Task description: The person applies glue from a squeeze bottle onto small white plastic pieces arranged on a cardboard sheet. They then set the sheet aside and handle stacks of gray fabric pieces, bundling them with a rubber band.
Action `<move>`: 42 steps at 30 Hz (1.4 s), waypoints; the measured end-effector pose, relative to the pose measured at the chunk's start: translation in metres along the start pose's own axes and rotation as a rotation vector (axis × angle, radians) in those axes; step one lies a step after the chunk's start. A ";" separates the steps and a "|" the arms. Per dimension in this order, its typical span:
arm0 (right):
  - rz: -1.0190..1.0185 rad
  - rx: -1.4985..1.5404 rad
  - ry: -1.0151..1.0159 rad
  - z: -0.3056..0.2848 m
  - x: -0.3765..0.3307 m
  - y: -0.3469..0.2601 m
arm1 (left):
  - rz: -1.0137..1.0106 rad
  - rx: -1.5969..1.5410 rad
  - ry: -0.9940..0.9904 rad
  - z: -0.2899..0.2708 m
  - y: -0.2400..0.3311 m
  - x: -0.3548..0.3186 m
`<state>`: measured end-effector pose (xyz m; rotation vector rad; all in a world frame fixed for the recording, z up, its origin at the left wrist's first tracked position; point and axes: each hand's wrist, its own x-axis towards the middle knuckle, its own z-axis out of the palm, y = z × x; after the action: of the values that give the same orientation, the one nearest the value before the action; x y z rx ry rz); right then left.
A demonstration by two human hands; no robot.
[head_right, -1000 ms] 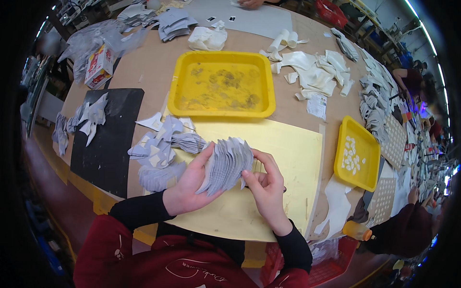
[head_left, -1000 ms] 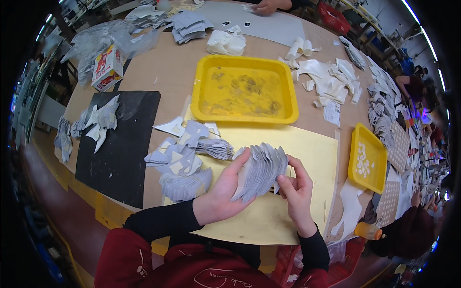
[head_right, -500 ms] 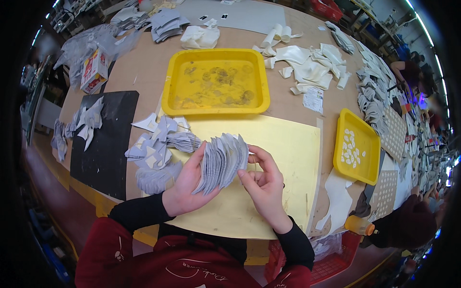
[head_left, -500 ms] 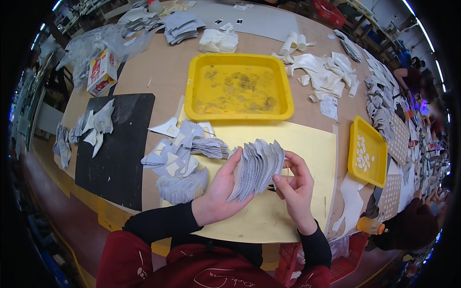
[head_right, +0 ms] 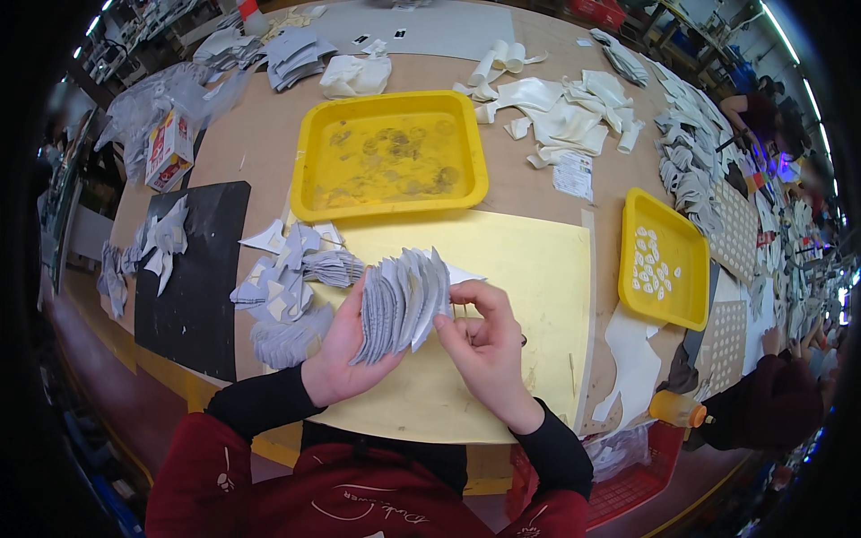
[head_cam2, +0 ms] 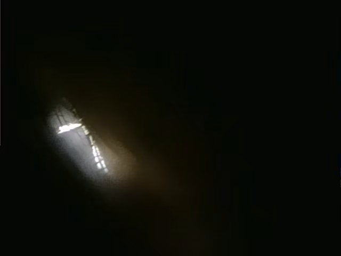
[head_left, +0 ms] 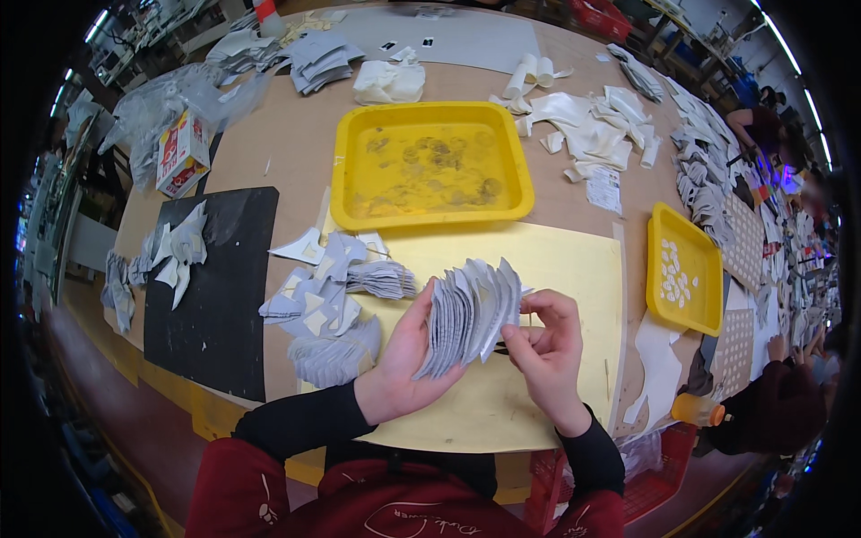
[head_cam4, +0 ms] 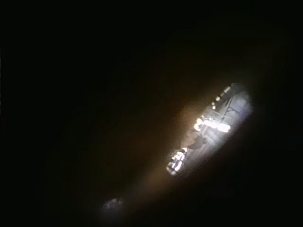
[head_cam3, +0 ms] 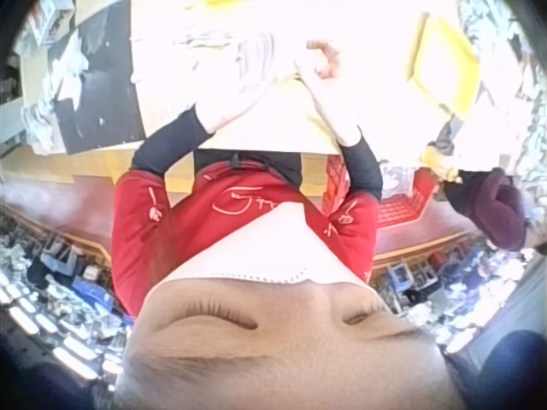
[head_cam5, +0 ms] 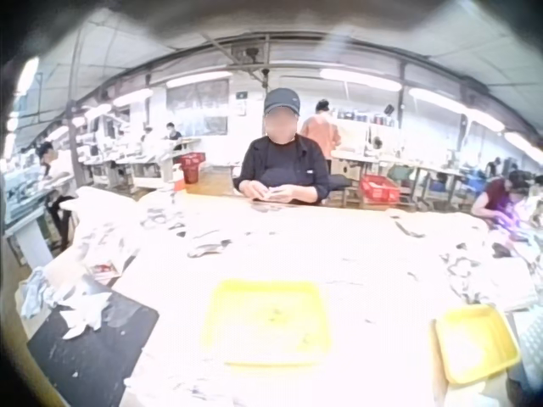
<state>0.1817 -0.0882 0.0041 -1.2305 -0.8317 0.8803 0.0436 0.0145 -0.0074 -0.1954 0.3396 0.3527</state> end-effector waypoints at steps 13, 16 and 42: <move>-0.301 -0.521 -0.045 0.002 0.006 -0.008 | 0.019 0.060 -0.033 0.001 -0.001 0.000; -0.072 -0.357 0.056 0.005 0.002 -0.008 | -0.014 -0.011 -0.097 -0.007 0.000 0.002; -0.299 -0.667 -0.112 0.006 0.007 0.001 | 0.055 0.132 -0.128 -0.006 -0.002 0.004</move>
<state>0.1795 -0.0797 0.0048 -1.5764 -1.4296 0.4335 0.0459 0.0121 -0.0141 -0.0335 0.2411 0.3935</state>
